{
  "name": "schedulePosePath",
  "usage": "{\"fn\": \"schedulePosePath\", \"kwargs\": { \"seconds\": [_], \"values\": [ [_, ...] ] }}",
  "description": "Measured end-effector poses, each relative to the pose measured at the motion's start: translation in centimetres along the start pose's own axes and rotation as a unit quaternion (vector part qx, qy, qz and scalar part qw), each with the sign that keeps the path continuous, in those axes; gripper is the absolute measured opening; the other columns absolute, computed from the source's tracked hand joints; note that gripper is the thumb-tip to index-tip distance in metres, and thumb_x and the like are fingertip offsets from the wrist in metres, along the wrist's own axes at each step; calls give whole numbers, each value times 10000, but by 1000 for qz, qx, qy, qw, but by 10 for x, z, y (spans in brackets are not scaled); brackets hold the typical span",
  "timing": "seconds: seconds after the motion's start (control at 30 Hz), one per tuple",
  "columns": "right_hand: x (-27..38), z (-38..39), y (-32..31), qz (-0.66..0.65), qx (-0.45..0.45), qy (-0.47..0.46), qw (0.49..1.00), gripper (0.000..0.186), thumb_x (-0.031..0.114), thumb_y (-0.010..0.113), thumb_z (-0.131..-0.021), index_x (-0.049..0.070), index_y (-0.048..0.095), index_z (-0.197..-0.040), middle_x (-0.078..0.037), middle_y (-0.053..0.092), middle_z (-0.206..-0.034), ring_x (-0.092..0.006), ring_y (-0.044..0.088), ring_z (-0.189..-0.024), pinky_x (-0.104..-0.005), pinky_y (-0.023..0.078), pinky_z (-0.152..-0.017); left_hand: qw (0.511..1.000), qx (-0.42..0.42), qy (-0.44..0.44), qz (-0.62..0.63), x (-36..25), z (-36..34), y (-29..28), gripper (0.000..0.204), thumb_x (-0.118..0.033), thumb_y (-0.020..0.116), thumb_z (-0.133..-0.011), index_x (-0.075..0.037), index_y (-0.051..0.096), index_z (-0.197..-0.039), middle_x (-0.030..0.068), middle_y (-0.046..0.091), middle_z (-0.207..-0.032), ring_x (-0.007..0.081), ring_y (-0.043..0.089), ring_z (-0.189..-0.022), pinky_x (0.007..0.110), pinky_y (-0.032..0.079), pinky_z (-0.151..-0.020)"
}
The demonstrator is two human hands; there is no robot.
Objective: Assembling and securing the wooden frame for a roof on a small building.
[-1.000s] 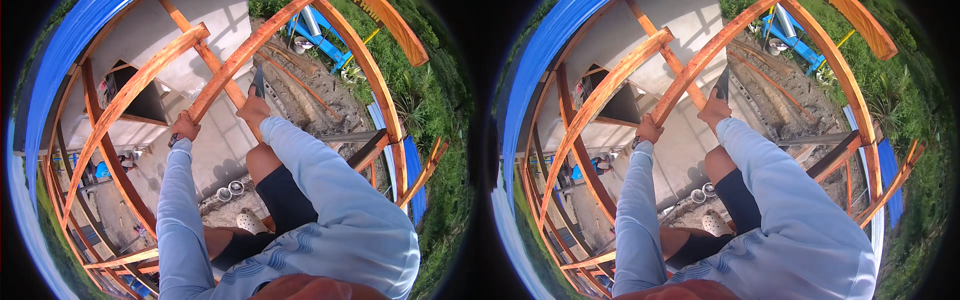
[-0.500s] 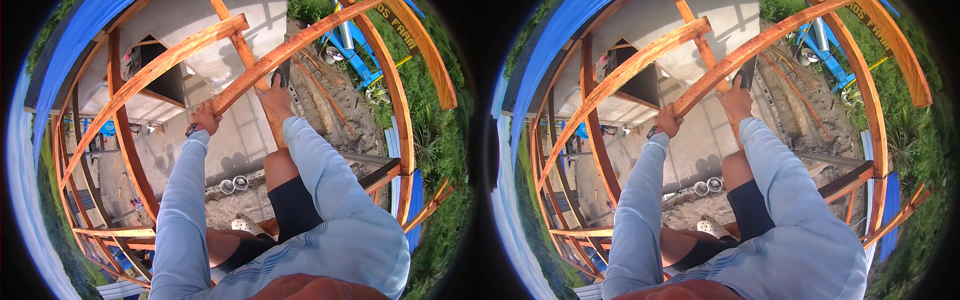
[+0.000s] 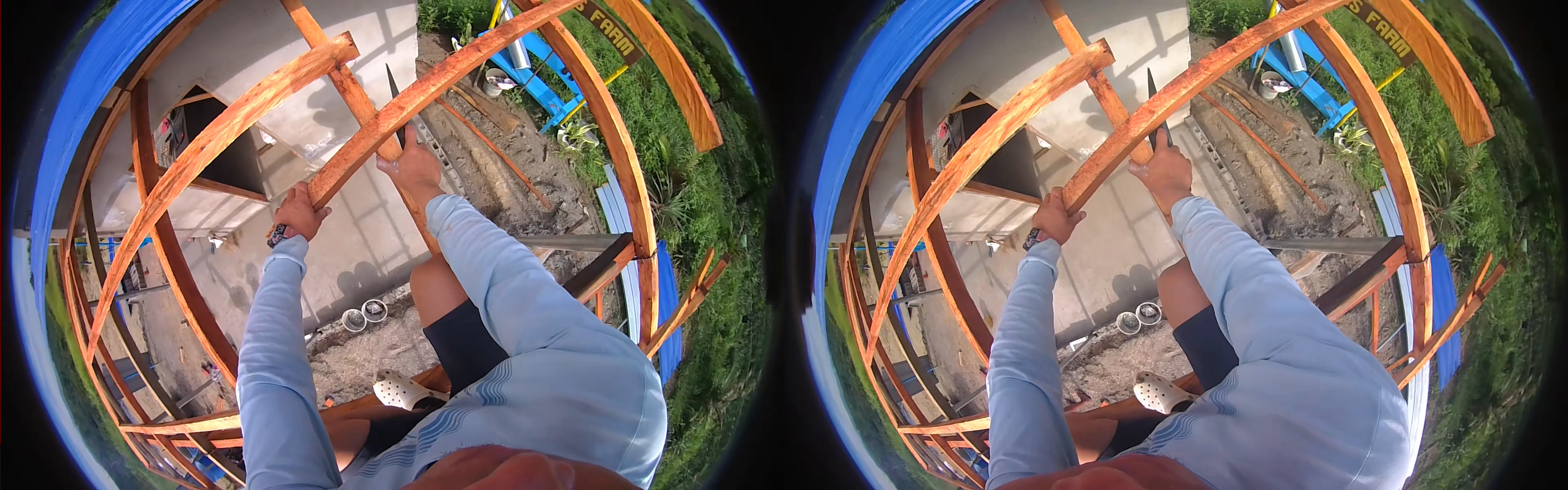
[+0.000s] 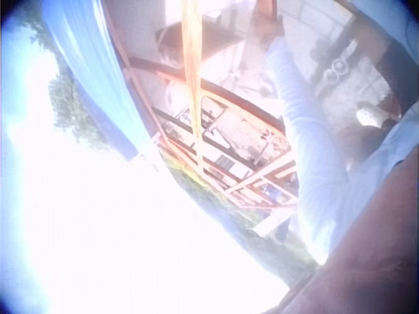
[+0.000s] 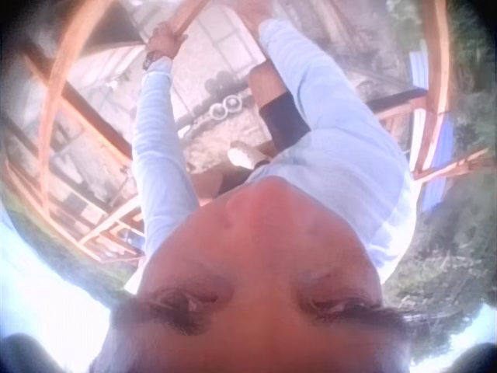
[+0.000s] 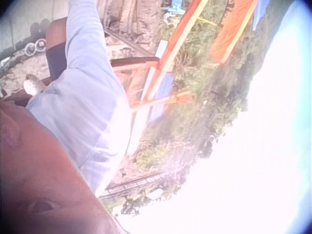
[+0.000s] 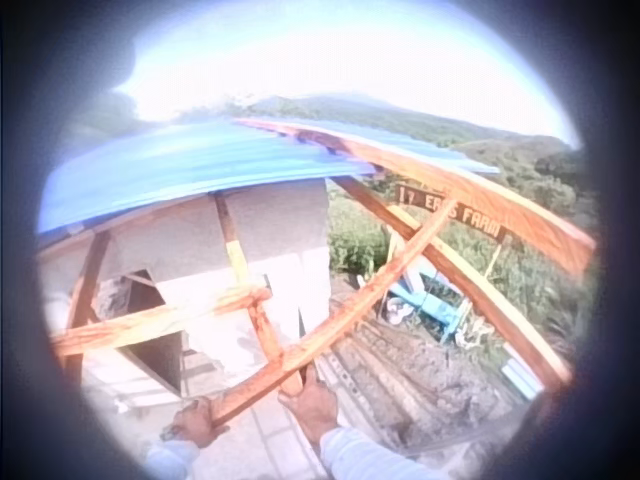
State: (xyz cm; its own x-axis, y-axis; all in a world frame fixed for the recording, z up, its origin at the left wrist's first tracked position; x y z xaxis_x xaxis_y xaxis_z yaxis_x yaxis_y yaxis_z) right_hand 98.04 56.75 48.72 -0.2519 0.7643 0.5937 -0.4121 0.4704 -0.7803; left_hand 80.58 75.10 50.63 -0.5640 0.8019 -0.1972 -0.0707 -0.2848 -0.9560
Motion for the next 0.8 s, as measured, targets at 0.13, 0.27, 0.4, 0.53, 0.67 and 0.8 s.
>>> {"fn": "schedulePosePath", "kwargs": {
  "seconds": [0.13, 0.27, 0.4, 0.53, 0.67, 0.8],
  "values": [
    [-21, -2, 6, 10, -24, 19, 999, 943, 577, 653, -664, 18, 265, -1316, -262, 584, -990, -360, 591, -951, -422, 484, -791, 1000, 11, 0, -25, -15, -3, 6, 561, -281, 755, -679, -82, 431, -1091, 165, 581, -1023, 346, 580, -965, 453, 463, -830],
    [-6, -2, 19, 18, -42, 1, 999, 1004, 515, 684, -627, 6, 237, -1368, -279, 543, -1041, -372, 591, -926, -426, 480, -795, 1000, 9, -22, 0, 3, 3, -22, 577, -264, 775, -648, -75, 459, -1093, 168, 616, -958, 342, 607, -912, 424, 481, -805],
    [-17, -10, 6, -14, 11, 30, 999, 1013, 533, 654, -660, 22, 170, -1388, -293, 547, -1068, -383, 579, -970, -431, 474, -824, 997, -62, 37, -23, -15, -10, -89, 602, -275, 812, -616, -49, 484, -1068, 161, 619, -954, 349, 612, -886, 417, 493, -759],
    [-9, -3, 13, 43, 10, 59, 997, 994, 556, 633, -667, 41, 182, -1388, -272, 555, -1062, -378, 580, -968, -419, 480, -820, 993, -88, 52, -57, -5, -20, -122, 699, -396, 806, -598, -46, 490, -1114, 168, 625, -955, 339, 606, -908, 405, 485, -771],
    [-9, -4, 10, 10, 9, 48, 999, 992, 545, 637, -669, 41, 178, -1390, -270, 551, -1063, -375, 580, -971, -425, 476, -827, 992, -89, 46, -82, -8, -22, -130, 704, -532, 722, -649, -43, 506, -1106, 164, 638, -920, 323, 619, -882, 409, 489, -737],
    [-13, -4, 5, 0, -6, 34, 999, 958, 511, 659, -646, 25, 242, -1359, -259, 550, -1029, -369, 598, -902, -441, 472, -797, 991, -90, 78, -62, -13, -19, -128, 704, -619, 644, -690, -55, 512, -1090, 169, 644, -859, 332, 634, -824, 420, 499, -694]
  ]
}}
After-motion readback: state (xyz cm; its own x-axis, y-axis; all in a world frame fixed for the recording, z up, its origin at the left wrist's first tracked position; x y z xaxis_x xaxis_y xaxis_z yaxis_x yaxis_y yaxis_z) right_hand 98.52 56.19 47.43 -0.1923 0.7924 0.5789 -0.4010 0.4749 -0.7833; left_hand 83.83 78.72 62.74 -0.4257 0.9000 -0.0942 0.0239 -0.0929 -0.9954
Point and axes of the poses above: each hand's wrist, its own z-axis away from the middle knuckle, its own y-axis out of the palm, x = y × z, the point moved 4 cm from there along -z, towards the middle knuckle
